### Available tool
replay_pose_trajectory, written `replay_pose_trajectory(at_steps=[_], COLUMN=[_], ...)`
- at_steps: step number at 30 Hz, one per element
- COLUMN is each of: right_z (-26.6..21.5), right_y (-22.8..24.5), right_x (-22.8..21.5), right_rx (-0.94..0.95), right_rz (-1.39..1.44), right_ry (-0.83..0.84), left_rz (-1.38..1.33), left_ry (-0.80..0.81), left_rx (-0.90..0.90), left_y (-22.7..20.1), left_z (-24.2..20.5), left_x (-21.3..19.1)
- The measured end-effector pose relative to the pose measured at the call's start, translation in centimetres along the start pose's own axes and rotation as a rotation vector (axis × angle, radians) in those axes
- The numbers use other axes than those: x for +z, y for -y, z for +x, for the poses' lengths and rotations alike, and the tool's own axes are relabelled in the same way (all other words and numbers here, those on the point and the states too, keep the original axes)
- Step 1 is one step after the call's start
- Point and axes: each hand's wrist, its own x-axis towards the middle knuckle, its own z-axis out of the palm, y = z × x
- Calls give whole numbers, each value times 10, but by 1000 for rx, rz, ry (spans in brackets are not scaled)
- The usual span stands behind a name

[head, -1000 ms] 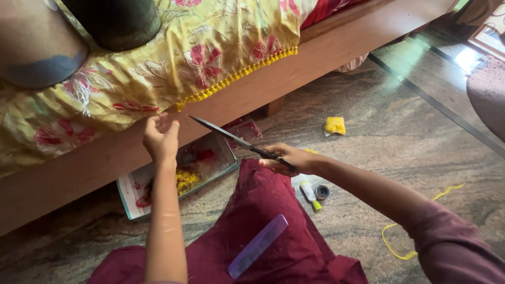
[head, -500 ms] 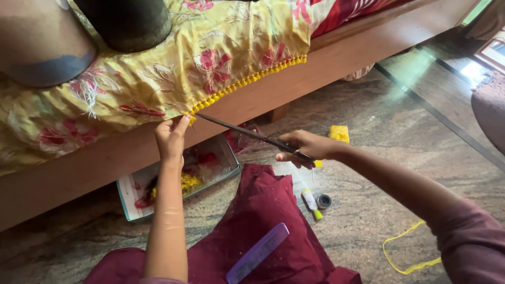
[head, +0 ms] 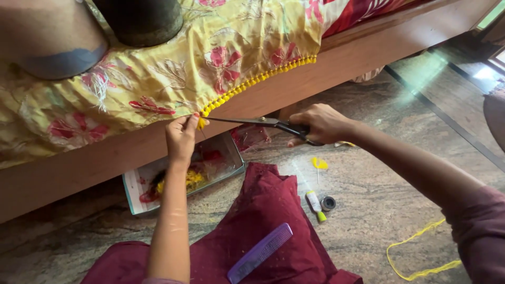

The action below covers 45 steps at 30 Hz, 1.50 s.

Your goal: The recorder is sewing a yellow pom-pom decorative border onto the edge of a bedsheet or fabric item.

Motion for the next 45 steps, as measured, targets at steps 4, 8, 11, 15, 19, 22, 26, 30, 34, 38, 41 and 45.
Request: replay_pose_trajectory(at_steps=[4, 8, 11, 15, 19, 22, 26, 30, 34, 38, 41, 45], right_z=[6, 10, 12, 19, 25, 32, 43, 47, 50, 50, 47, 45], right_y=[-2, 4, 8, 15, 11, 14, 17, 22, 29, 32, 37, 44], right_x=[-8, -18, -24, -33, -31, -31, -35, -42, -50, -54, -58, -61], right_rx=[20, 27, -41, -108, -69, -34, -8, -7, -62, -27, -59, -54], right_rz=[-72, -107, -140, -108, -170, -188, -177, -211, -213, -218, -228, -258], right_ry=[32, 23, -25, -53, 32, 80, 110, 146, 147, 215, 179, 181], left_rz=[8, -115, 7, -185, -213, -241, -243, -283, -266, -256, -250, -236], left_ry=[-7, -17, -65, -78, -114, -129, -136, -128, -137, -134, -142, -157], left_rx=[92, 24, -44, -55, -79, -101, -140, -134, -131, -108, -104, -88], left_y=[-3, -7, -26, -20, -14, -12, -13, -13, -14, -19, -19, -24], left_z=[-9, -19, -28, -31, -31, -31, -33, -35, -36, -36, -37, -37], left_x=[8, 11, 15, 17, 20, 20, 20, 20, 19, 19, 20, 22])
